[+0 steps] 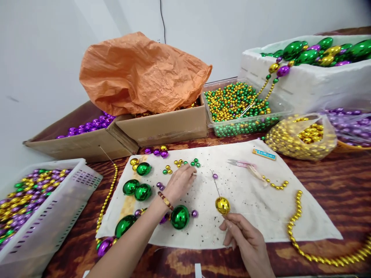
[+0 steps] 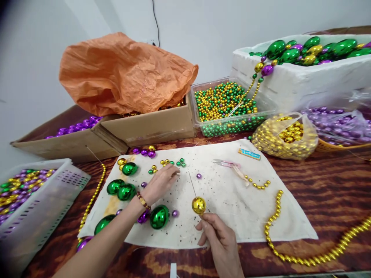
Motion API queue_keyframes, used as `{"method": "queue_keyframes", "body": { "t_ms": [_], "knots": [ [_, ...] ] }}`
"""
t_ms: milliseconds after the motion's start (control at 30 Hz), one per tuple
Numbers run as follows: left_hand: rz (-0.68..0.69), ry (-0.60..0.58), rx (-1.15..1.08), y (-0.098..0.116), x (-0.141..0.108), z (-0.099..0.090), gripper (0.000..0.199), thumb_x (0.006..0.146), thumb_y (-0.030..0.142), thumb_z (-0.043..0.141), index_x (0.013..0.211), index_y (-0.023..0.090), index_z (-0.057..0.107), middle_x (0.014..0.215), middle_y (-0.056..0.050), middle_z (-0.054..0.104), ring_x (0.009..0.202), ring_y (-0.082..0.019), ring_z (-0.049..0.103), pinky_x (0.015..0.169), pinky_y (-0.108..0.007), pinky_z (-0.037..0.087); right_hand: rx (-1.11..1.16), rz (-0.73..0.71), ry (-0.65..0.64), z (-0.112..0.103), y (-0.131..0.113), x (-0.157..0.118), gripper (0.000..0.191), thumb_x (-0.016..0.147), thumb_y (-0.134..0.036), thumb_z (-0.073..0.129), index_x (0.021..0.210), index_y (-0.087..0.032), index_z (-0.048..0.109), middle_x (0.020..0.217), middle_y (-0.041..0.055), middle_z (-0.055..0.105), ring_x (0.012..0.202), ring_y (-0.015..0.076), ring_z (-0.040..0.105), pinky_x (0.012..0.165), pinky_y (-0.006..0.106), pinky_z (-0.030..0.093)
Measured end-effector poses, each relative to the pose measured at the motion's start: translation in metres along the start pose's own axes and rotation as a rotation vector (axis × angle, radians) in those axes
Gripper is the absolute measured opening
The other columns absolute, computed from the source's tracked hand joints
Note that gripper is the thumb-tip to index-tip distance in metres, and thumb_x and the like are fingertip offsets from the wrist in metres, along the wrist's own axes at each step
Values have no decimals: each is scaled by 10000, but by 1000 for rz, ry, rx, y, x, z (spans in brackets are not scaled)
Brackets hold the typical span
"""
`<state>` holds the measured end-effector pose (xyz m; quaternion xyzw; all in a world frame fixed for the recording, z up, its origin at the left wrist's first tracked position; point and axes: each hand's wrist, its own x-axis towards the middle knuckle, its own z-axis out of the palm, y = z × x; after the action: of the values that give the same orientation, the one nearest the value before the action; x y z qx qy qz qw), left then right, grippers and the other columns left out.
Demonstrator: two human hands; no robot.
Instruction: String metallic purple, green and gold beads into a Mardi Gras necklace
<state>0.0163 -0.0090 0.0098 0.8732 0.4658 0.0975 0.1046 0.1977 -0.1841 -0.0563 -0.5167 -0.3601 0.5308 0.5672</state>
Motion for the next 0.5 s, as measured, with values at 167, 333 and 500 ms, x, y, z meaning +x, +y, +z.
{"method": "queue_keyframes", "body": {
  "t_ms": [167, 333, 500],
  "knots": [
    [239, -158, -40, 36, 24, 11, 244, 919, 211, 435, 1123, 232, 566, 1028, -44, 582, 901, -177, 579, 787, -279, 450, 8, -6, -14, -5, 8, -1, 217, 920, -369, 552, 967, -171, 627, 803, 51, 655, 530, 128, 587, 496, 237, 469],
    [241, -213, 104, 47, 41, 25, 175, 916, 233, 452, 1033, 233, 583, 1002, -48, 579, 897, -194, 590, 738, -290, 456, 4, -15, -15, -6, 11, -1, 222, 924, -371, 544, 965, -167, 622, 795, 52, 655, 530, 131, 582, 499, 243, 464],
    [143, -148, 219, 37, 30, 18, 143, 916, 228, 448, 978, 210, 576, 962, -70, 579, 911, -217, 577, 782, -333, 449, 16, -12, -9, -4, 7, -1, 240, 912, -394, 553, 946, -167, 624, 780, 48, 651, 517, 132, 568, 481, 242, 464]
  ]
}}
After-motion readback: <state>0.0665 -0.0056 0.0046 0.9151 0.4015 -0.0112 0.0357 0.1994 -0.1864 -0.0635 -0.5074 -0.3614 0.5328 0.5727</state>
